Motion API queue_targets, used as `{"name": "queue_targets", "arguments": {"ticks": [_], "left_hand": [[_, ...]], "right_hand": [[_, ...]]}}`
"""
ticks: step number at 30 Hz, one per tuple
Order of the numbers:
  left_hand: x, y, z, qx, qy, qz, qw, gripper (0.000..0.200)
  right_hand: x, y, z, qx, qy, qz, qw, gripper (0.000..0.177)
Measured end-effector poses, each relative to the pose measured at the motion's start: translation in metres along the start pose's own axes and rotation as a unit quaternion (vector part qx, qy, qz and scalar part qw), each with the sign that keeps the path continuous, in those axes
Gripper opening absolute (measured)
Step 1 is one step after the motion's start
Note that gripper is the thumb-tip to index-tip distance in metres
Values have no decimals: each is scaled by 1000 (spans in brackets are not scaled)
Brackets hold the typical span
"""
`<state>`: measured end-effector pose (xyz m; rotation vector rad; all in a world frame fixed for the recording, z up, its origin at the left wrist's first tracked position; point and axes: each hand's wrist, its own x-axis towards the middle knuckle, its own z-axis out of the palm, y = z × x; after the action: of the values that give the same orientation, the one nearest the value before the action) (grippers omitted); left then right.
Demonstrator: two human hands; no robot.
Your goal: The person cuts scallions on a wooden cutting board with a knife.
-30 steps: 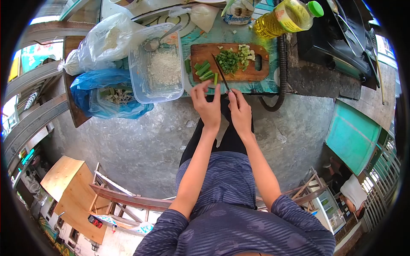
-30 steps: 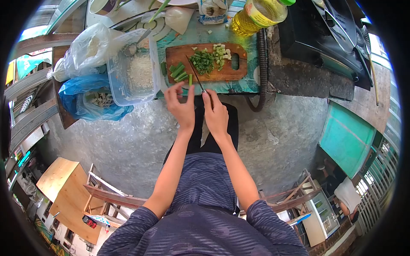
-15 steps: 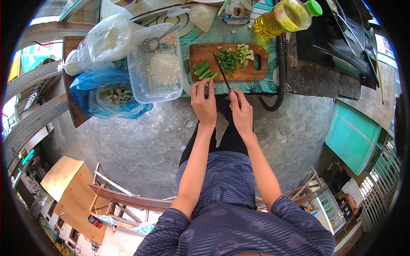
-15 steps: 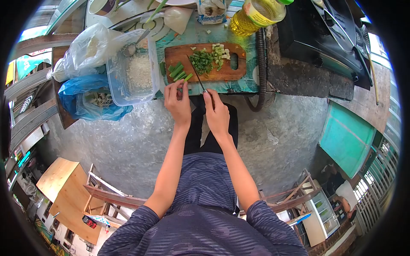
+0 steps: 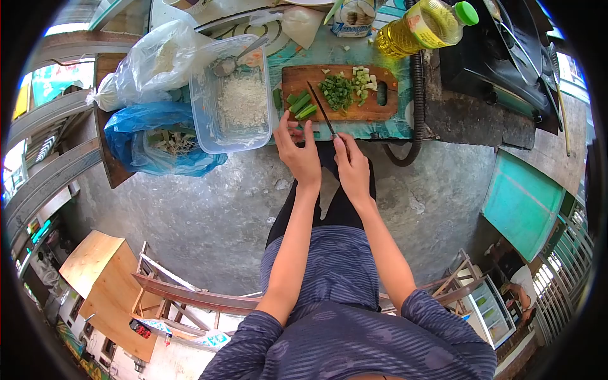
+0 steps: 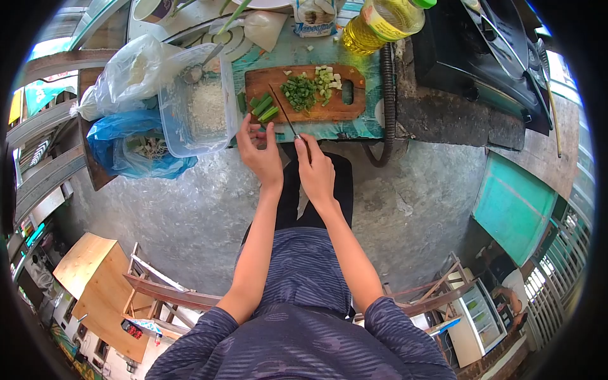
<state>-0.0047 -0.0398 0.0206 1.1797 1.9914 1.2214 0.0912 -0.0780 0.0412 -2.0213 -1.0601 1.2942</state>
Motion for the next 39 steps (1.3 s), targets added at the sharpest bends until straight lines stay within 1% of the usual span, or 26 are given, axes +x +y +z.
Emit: {"name": "queue_targets", "arguments": {"ticks": [5,11,14,17,20,23,26,29,32,39], "left_hand": [[12,1,0,28,-27,-44,998,52],[19,-2,-2,40,-51,-31,997,41],[17,-3,-1,33,-60,-24,997,39],[19,-7,0,24,-62,-8,998,39],[23,0,-2,37,-83,-31,995,45],[26,4,-4,96,-105,-3,990,49],[30,6,-2,145,-112,31,983,53],[33,9,-1,177,-122,3,977,50],[33,8,-2,173,-125,0,977,47],[32,8,-7,167,-125,25,978,40]], "right_hand": [[7,-10,-4,-53,-6,-9,999,41],[6,-13,-9,-69,-19,-9,997,38],[4,-11,-11,-63,-9,-10,998,38],[3,-11,-15,-66,-4,3,998,39],[4,-5,-16,-61,8,-7,998,40],[4,2,-15,-48,14,-16,999,41],[4,-2,-16,-55,2,-4,998,42],[3,-8,-17,-54,-9,6,998,42],[2,-11,-16,-51,-8,5,999,42],[2,-3,-11,-26,-11,2,1000,44]]}}
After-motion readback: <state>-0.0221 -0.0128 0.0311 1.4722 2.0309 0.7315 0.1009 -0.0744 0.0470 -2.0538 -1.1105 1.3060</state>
